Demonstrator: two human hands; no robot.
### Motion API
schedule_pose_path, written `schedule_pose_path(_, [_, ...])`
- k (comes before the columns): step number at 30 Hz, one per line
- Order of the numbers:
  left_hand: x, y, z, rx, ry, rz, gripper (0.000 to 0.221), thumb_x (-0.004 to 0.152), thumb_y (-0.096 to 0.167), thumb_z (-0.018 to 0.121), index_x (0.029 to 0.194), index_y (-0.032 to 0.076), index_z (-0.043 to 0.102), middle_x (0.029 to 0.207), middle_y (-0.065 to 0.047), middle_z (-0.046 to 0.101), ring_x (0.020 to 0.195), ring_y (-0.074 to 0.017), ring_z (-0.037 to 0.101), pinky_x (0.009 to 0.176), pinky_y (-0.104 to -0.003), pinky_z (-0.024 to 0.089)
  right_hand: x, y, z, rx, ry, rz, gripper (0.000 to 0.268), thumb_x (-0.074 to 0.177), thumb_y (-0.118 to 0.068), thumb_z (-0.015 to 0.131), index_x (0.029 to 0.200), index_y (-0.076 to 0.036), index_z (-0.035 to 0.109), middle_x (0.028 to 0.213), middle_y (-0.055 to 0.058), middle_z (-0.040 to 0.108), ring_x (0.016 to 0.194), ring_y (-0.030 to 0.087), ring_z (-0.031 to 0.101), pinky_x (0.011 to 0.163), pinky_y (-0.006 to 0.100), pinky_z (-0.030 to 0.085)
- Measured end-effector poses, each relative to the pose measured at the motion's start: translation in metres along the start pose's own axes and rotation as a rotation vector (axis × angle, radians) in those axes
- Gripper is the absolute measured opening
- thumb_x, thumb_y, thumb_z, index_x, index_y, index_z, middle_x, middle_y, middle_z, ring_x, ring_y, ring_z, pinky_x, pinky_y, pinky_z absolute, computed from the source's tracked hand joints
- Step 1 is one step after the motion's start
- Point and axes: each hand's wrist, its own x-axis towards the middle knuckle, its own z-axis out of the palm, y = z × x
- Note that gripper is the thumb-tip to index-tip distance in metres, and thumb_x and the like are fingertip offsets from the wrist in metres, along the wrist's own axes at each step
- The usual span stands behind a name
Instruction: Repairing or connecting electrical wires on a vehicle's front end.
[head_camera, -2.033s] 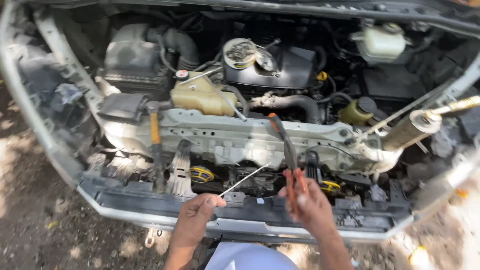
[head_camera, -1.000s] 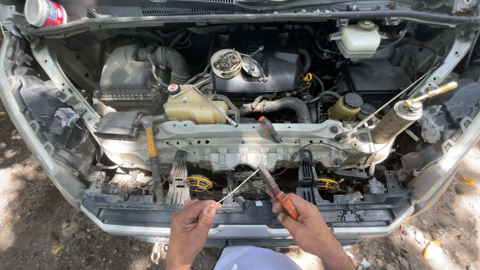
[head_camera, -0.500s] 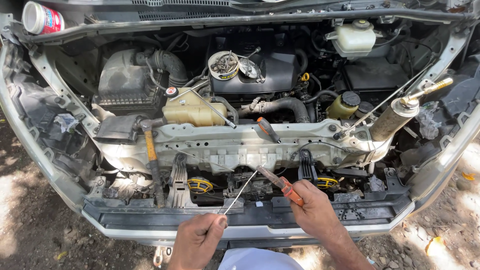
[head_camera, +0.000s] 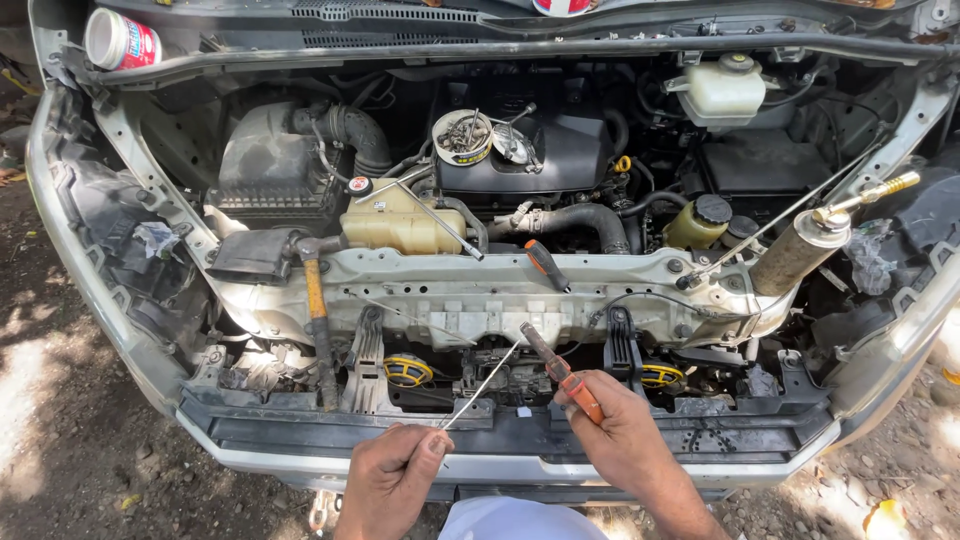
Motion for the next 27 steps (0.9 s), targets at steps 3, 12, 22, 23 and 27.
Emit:
schedule_pose_path(3, [0.0, 0.0, 0.001, -0.06, 0.018, -0.022, 0.025, 0.094, 0.023, 0.068, 0.087, 0.002, 0.081, 0.067, -0.005, 0.076, 0.068, -0.0127, 0.067, 0.063, -0.03, 0.055, -0.003, 0.006, 0.0, 0.005, -0.021, 0.177, 0.006, 0.088, 0.001, 0.065, 0.089, -0.005, 0.065, 0.078, 0.006, 0.06, 0.068, 0.018, 0.056, 0.061, 0.034, 0.047])
schedule_pose_path(12, [-0.004, 0.007, 0.006, -0.032, -0.076, -0.027, 0.025, 0.094, 0.024, 0.069, 0.09, 0.002, 0.079, 0.065, -0.006, 0.071, 0.065, -0.0135, 0.061, 0.062, -0.03, 0.051, 0.003, 0.025, 0.0, -0.162, 0.07, 0.053, 0.01, 0.082, 0.004, 0.064, 0.086, -0.005, 0.062, 0.078, 0.006, 0.06, 0.067, 0.017, 0.058, 0.063, 0.034, 0.049])
schedule_pose_path(22, [0.002, 0.023, 0.005, -0.175, 0.028, 0.073, 0.022, 0.097, 0.02, 0.067, 0.09, 0.0, 0.076, 0.08, -0.007, 0.078, 0.076, -0.0139, 0.069, 0.07, -0.029, 0.056, -0.007, -0.002, 0.01, -0.004, -0.085, -0.111, 0.017, 0.084, 0.0, 0.066, 0.099, -0.005, 0.07, 0.107, 0.008, 0.071, 0.095, 0.02, 0.071, 0.079, 0.032, 0.055])
schedule_pose_path(23, [0.002, 0.024, 0.005, -0.173, 0.028, 0.06, 0.023, 0.097, 0.02, 0.068, 0.09, 0.0, 0.076, 0.08, -0.007, 0.078, 0.076, -0.0141, 0.068, 0.07, -0.029, 0.056, -0.008, -0.003, 0.011, -0.007, -0.097, -0.068, 0.017, 0.084, 0.0, 0.065, 0.099, -0.005, 0.07, 0.106, 0.007, 0.071, 0.093, 0.02, 0.071, 0.078, 0.032, 0.056])
schedule_pose_path(27, [0.002, 0.024, 0.004, -0.172, 0.03, -0.025, 0.023, 0.096, 0.021, 0.067, 0.09, 0.001, 0.077, 0.079, -0.006, 0.078, 0.073, -0.0137, 0.068, 0.066, -0.029, 0.055, -0.012, -0.004, 0.014, -0.002, -0.12, 0.02, 0.017, 0.083, 0.001, 0.065, 0.098, -0.006, 0.072, 0.104, 0.007, 0.071, 0.09, 0.019, 0.071, 0.076, 0.032, 0.057])
